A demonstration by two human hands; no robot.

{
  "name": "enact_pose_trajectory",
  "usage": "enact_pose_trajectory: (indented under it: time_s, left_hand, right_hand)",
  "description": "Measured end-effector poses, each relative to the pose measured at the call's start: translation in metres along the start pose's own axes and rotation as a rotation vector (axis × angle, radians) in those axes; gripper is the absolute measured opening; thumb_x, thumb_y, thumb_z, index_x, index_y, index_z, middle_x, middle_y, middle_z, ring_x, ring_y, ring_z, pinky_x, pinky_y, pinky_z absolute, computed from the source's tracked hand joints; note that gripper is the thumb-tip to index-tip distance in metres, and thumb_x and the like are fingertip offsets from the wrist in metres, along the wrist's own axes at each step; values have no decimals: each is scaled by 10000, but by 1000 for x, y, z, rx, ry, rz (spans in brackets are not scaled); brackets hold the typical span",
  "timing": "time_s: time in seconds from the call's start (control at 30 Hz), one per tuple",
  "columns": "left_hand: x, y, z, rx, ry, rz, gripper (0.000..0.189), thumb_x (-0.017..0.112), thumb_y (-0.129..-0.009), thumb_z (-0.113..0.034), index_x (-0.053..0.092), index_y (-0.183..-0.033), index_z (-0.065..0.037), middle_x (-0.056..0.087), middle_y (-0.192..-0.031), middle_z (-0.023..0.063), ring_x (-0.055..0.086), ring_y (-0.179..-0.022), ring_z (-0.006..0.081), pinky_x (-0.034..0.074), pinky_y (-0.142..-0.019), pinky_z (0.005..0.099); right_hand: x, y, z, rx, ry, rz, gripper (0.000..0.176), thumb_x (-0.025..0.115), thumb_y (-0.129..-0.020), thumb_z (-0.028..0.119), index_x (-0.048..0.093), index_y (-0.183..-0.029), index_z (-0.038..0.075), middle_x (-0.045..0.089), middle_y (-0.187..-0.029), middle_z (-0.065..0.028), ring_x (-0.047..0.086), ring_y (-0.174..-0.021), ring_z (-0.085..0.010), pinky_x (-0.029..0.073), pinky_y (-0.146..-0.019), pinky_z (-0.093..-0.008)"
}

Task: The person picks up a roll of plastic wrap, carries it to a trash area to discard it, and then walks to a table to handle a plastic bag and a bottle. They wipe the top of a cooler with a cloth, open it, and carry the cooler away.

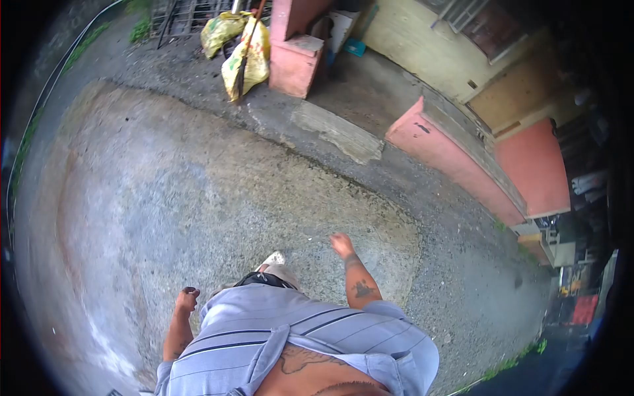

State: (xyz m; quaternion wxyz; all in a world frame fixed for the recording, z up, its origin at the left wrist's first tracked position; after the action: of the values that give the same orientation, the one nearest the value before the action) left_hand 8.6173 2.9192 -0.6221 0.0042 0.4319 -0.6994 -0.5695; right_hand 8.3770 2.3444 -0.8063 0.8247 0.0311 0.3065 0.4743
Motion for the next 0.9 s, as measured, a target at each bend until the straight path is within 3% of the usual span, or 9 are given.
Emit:
enact_pose_trajectory:
  time_s: [0.03,0.2,0.4,0.47,0.53,0.63,0.7,0.83,0.9]
  left_hand:
    - [-2,6,17,-16,87,-24,385,641,-782,-277,575,-1079,-41,576,-683,82,532,-564,162,432,-465,314]
    - [-16,34,93,-56,189,-141,396,633,-786,-261,562,-1101,-31,605,-768,106,555,-631,171,459,-532,323]
    - [-29,96,190,99,283,-378,429,606,-796,-249,542,-1127,16,610,-1036,218,593,-979,271,453,-825,334]
    - [-22,126,226,87,337,-441,434,611,-787,-250,546,-1113,28,616,-1027,204,599,-963,269,455,-822,337]
    - [3,126,293,42,269,-530,424,626,-769,-239,555,-1078,42,625,-995,196,608,-923,286,460,-805,351]
    - [53,136,371,-50,607,-459,323,639,-763,-162,574,-992,57,627,-893,146,595,-776,215,472,-684,323]
    - [62,174,356,-151,471,-334,324,646,-764,-162,575,-988,61,627,-848,145,590,-768,198,476,-670,326]
    - [99,154,394,-14,377,-244,392,639,-774,-221,569,-1038,61,635,-904,194,611,-848,240,472,-744,332]
    - [101,140,384,71,331,-158,407,632,-780,-240,569,-1059,50,634,-928,205,613,-874,253,468,-772,334]
  right_hand:
    - [18,-7,59,254,-173,-36,142,594,-821,194,534,-807,66,497,-627,5,448,-487,-107,349,-403,-270]
    - [103,0,208,165,-241,170,184,616,-836,186,556,-916,30,563,-719,-6,505,-583,-93,388,-466,-258]
    - [197,57,146,8,317,469,215,640,-781,251,611,-816,41,591,-651,-54,538,-572,-147,439,-527,-319]
    - [220,95,108,106,455,541,207,630,-744,247,632,-747,41,598,-649,-64,535,-542,-179,451,-546,-348]
    - [239,134,74,-153,725,597,388,547,-780,372,651,-881,13,648,-756,-156,629,-672,-285,494,-637,-374]
    - [237,207,116,213,430,573,474,489,-812,437,636,-954,9,646,-807,-198,638,-759,-323,502,-672,-391]
    - [266,211,68,-78,506,430,504,457,-834,464,622,-996,16,642,-798,-200,635,-764,-323,503,-666,-390]
    - [251,222,152,96,747,864,433,502,-807,436,663,-849,36,642,-786,-196,628,-755,-328,490,-696,-412]
    - [259,200,155,-233,897,790,394,530,-784,410,661,-768,39,637,-789,-200,618,-762,-337,478,-700,-430]
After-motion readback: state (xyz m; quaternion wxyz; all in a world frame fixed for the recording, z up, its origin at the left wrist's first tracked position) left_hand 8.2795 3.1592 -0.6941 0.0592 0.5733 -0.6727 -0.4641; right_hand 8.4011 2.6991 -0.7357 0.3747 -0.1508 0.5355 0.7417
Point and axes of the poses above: each hand's wrist, its own y-axis away from the middle knuckle, its own x-axis out of the palm, z = x × y, the point moved 3 cm from there along -y, towards the middle knuckle
